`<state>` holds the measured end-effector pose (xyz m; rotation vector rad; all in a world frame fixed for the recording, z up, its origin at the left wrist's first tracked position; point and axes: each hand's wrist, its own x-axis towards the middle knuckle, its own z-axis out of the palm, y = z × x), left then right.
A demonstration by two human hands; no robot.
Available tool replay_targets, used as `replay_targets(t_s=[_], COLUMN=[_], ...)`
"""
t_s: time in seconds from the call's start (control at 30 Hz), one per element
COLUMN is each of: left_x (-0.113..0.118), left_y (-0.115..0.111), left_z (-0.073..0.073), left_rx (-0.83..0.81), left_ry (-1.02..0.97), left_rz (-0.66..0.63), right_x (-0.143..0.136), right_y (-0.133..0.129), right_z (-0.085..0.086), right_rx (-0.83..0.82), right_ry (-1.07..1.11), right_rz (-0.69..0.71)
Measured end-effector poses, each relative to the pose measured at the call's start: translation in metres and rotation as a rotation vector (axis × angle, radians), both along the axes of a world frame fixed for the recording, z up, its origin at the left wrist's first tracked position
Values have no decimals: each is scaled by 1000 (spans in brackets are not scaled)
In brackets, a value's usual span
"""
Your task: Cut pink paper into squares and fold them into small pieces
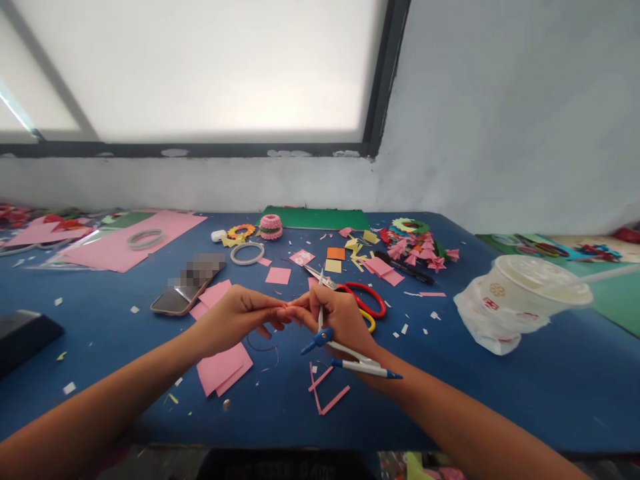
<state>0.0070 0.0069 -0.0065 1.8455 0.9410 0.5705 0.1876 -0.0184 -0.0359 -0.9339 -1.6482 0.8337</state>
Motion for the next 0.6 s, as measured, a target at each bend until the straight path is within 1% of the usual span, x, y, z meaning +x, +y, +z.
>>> replay_targets(t_s=[0.17,0.23,0.27,0.3,0.37,0.43,0.47,0.53,0.6], left_x=[-2,-6,-8,-10,-13,-13,-12,-11,-14], left_y=[8,15,19,23,30,36,38,43,47], left_z=[1,1,1,1,-2,-8,-12,-19,-24], left_rx=[50,78,86,90,85,82,83,105,179], left_ry=[-14,-5,3,7,-3,-41,-58,-56,45], left_rz=[-4,35,66,99,151,177,176,149,123], right_x=[2,9,14,20,32,43,47,51,54], right_y=[9,16,21,26,36,45,50,57,63], right_z=[-2,-2,-2,-1,0,0,-2,-6,-12], right_rx=[20,30,39,51,99,112,108,62,2], right_ry=[-43,-85,-146,-243,-555,-848,-945,-1061,-1101], right_rz=[-55,-101,-133,-181,-284,-339,-360,-369,-334])
